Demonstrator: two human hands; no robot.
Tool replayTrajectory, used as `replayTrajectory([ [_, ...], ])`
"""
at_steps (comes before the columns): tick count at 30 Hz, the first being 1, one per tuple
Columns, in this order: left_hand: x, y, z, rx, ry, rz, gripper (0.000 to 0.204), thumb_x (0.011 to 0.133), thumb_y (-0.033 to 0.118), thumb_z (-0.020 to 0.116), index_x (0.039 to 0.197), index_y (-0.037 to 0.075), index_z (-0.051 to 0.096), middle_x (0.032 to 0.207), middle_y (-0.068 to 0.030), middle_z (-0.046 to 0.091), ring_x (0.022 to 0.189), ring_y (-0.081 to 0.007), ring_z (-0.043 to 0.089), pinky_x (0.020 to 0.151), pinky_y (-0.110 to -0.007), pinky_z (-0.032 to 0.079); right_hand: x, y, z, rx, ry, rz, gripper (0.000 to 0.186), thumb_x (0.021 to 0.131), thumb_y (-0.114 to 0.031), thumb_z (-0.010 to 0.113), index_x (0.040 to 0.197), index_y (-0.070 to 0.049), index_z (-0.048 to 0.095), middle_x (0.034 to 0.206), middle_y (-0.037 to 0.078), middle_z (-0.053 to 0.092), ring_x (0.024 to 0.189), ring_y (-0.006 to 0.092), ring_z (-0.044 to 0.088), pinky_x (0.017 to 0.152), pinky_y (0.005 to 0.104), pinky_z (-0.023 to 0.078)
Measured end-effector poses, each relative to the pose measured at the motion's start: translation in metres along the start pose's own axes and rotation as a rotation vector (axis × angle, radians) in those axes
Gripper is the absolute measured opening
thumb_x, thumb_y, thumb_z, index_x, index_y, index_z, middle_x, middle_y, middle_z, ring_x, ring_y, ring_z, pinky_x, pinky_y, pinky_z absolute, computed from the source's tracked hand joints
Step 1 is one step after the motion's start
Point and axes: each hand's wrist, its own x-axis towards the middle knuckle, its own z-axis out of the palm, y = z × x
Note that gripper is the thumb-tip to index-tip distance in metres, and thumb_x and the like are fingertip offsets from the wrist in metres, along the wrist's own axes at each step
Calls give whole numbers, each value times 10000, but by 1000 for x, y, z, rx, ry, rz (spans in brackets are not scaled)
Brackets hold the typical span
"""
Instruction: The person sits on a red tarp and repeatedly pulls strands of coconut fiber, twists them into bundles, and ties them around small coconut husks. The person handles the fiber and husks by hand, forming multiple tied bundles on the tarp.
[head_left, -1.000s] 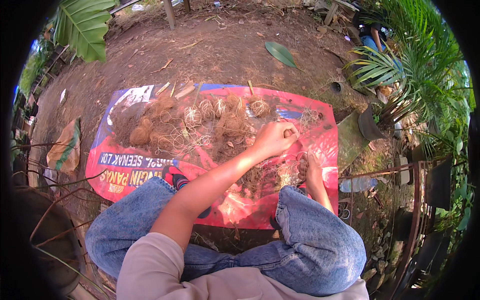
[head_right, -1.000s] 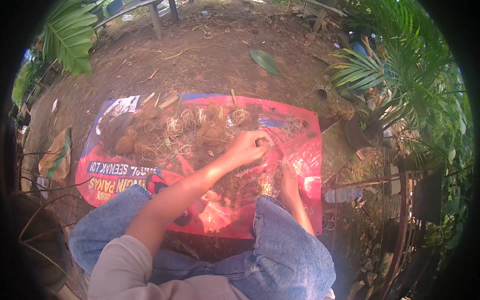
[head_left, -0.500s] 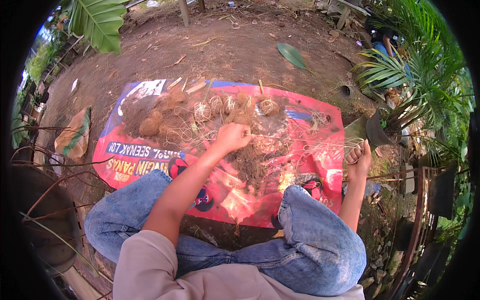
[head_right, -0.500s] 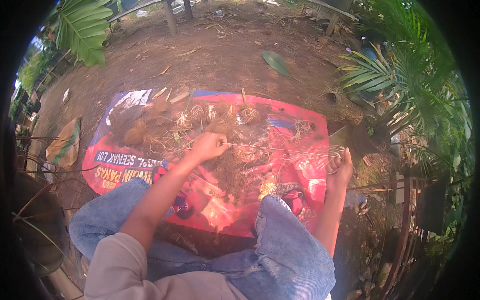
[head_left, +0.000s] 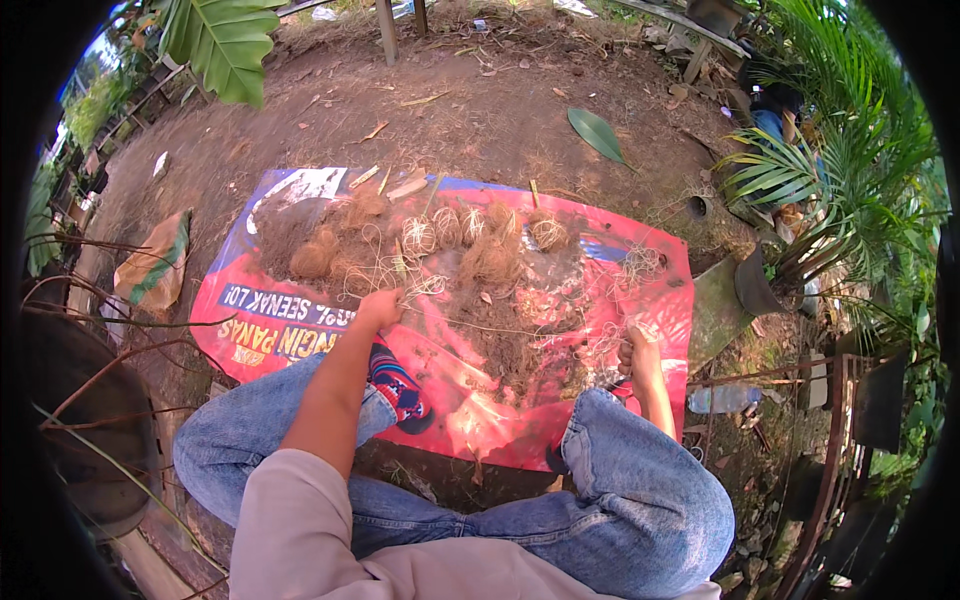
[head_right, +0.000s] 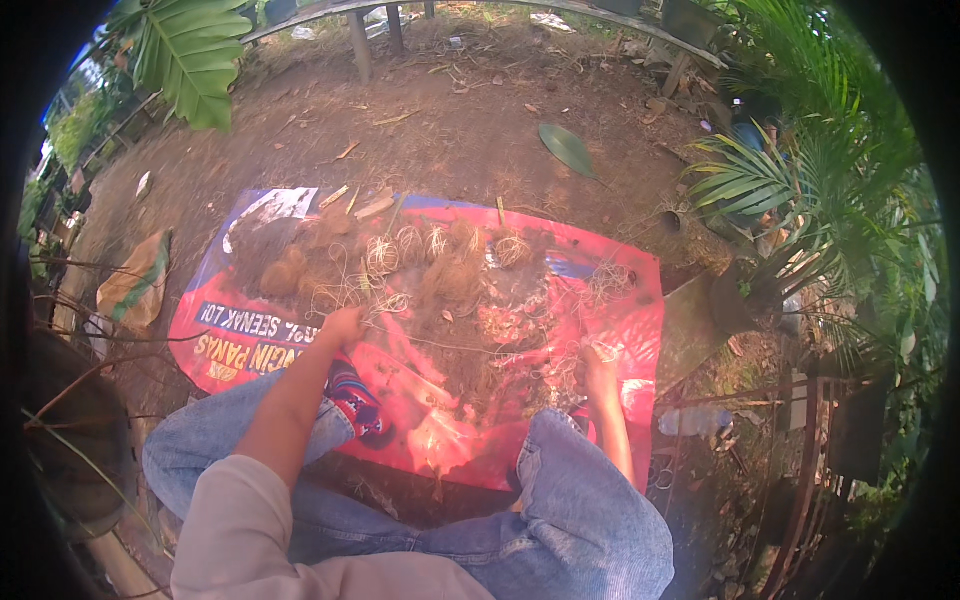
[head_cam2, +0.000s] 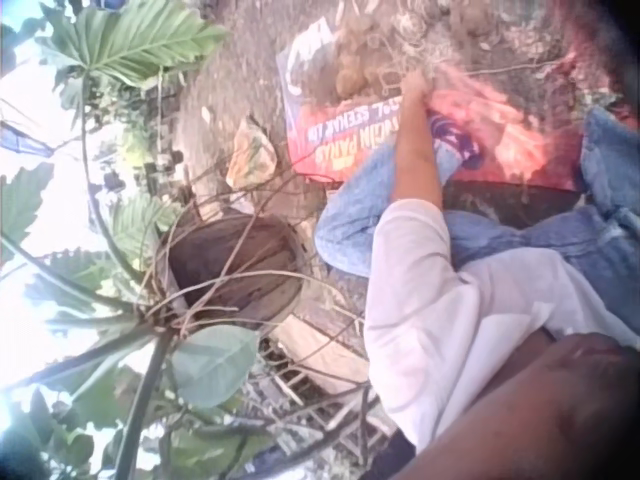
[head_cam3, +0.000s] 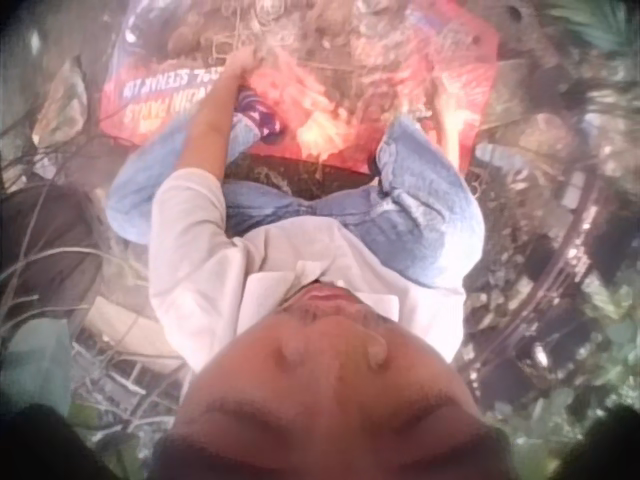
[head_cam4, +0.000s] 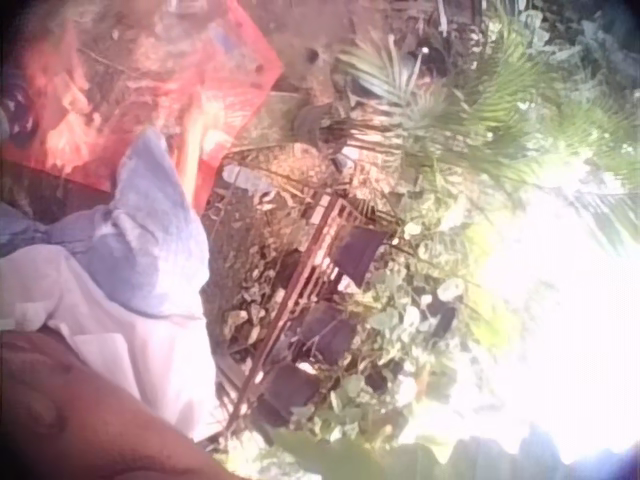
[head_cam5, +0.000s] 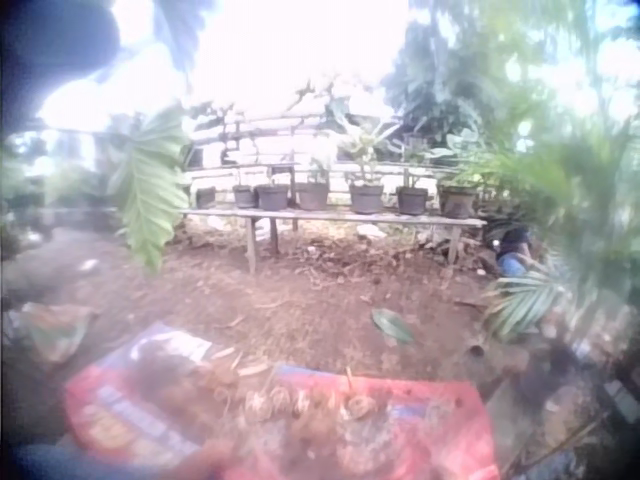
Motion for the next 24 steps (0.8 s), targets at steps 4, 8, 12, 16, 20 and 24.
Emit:
replayTrajectory([
  [4,9,2,-26,-141,-158,-61,350,805,371,684,1087,165,677,1048,-118,717,1060,-315,669,906,-454,523,12,14,-18,-132,49,122,561,980,-661,362,816,-150,525,588,-83,330,474,56,270,422,263,220],
  [8,16,8,-58,50,-133,-80,262,789,317,677,980,140,700,1056,-123,724,1047,-317,679,886,-456,528,26,35,-47,-399,216,-73,879,988,-675,318,1403,84,473,980,185,642,913,250,596,750,378,439],
  [12,18,7,-67,82,-17,-173,403,754,278,719,1125,133,655,1071,-152,720,1052,-320,679,889,-445,535,23,36,-56,-391,291,-131,909,983,-695,276,1380,99,475,1240,279,626,1242,332,574,951,406,436],
  [16,10,4,-45,10,79,-344,620,733,270,766,1305,147,561,1076,-173,715,1052,-322,681,892,-432,536,6,16,-55,-229,343,-74,578,1002,-635,388,822,-98,504,712,-35,391,606,101,351,588,297,367],
  [20,-1,-3,-25,-40,87,-356,638,719,312,811,1294,133,600,1047,-158,724,1024,-320,692,880,-421,542,-1,8,-56,-132,240,-58,564,1027,-580,384,1001,-39,541,745,-20,380,675,100,381,588,263,372],
  [24,-9,-24,-36,-119,160,-260,457,733,323,814,1136,136,709,1019,-144,732,1015,-312,694,882,-414,544,4,17,-46,-386,191,-195,606,1041,-535,373,1248,23,489,858,8,438,735,122,459,627,277,441],
])
